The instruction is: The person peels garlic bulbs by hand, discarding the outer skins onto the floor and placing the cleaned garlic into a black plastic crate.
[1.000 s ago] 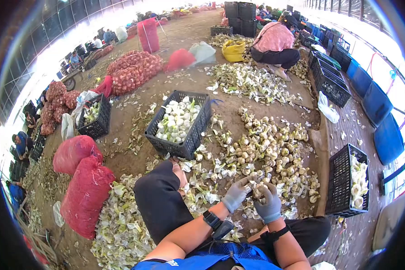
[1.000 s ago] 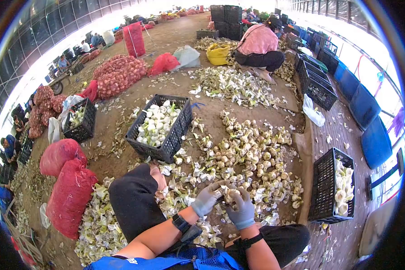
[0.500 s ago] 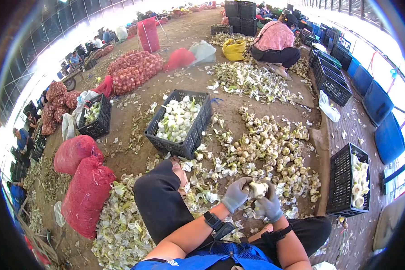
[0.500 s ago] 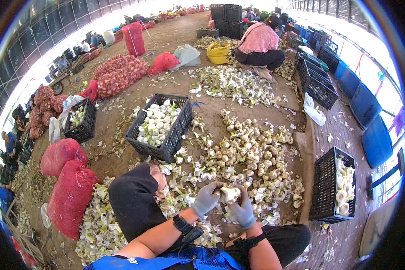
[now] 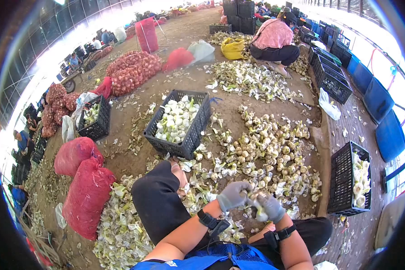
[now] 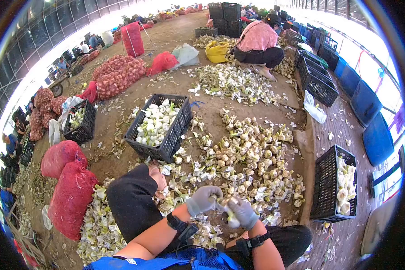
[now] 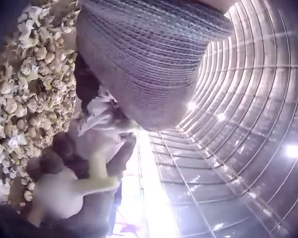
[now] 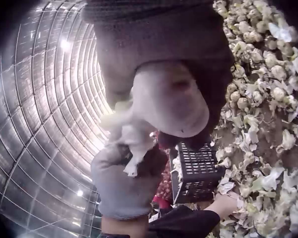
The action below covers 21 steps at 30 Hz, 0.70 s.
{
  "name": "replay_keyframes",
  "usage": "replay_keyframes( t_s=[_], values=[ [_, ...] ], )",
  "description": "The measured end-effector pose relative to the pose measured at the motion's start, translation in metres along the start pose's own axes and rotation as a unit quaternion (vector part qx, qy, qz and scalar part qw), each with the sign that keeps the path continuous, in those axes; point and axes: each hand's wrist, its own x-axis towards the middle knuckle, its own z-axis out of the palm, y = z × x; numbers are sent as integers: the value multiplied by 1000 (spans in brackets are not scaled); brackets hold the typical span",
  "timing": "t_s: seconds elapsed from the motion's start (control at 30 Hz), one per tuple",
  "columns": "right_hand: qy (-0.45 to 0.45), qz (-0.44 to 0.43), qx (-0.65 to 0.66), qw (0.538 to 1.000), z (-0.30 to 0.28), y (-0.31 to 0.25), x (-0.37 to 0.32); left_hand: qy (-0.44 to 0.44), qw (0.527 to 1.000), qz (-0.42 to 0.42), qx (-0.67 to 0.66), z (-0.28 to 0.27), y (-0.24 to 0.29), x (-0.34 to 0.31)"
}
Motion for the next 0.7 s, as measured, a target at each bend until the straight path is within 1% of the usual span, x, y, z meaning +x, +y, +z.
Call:
replay_keyframes(
  t_s=[0.03, 0.07, 0.1, 0.17, 0.2, 0.23, 0.27, 0.3, 0.33, 0.37, 0.4, 0.43, 0.47, 0.5, 0.53, 0.57, 0.6, 0.63, 0.67, 0.7],
  values=[
    [-70, 21, -49, 996, 1, -4, -2, 7, 998, -53, -27, -4, 1, 2],
    [-147, 86, 118, 978, 13, -3, -8, 18, 998, -36, 48, -6, 3, 3],
    [-166, 64, -79, 981, 18, -6, -7, 13, 998, -34, 47, -6, 0, 2],
    [-193, 56, -6, 979, 40, 0, -15, 33, 995, 75, 64, -2, -15, 5],
    [-216, 40, 31, 975, 44, 3, -16, 30, 996, 77, 34, -1, -17, 7],
    [-240, 22, 68, 968, 46, 6, -14, 24, 996, 80, 31, -2, -20, 8],
    [-249, 75, 117, 958, 45, 14, -12, -14, 998, -59, 27, -5, -22, 8],
    [-245, 74, 117, 960, 43, 5, -16, -53, 979, -198, 24, -9, -18, 7],
    [-271, 41, 133, 952, 40, -12, -22, -13, 984, -99, 147, -8, -33, 9],
    [-297, 7, 149, 943, 38, -21, -26, -15, 984, -96, 147, -8, -48, 10],
    [-288, -4, 128, 949, 28, -9, -20, 4, 963, -118, 244, -10, -51, 10],
    [-238, -30, 166, 957, 28, -14, -21, 24, 930, -139, 339, -11, -57, 10],
    [-166, -34, 209, 963, 30, -21, -25, -31, 904, -207, 372, -14, -81, 15],
    [-92, -37, 252, 963, 34, -36, -28, -34, 905, -207, 370, -12, -67, 11],
    [-24, -73, 186, 979, 25, -26, -14, -68, 887, -228, 396, -10, -37, 3],
    [45, -103, 122, 986, 17, -11, -2, -108, 866, -252, 419, -9, -20, -1],
    [72, -96, 137, 983, 16, -14, -3, -61, 858, -154, 486, -6, -21, -3],
    [101, -82, 153, 980, 14, -15, -5, -19, 840, -58, 539, 0, -25, -8],
    [121, -98, 159, 975, 6, 8, 8, -14, 890, -59, 453, 1, -13, -3],
    [140, -119, 163, 969, -1, 31, 20, -3, 929, -60, 365, 3, -3, 2]
  ],
)
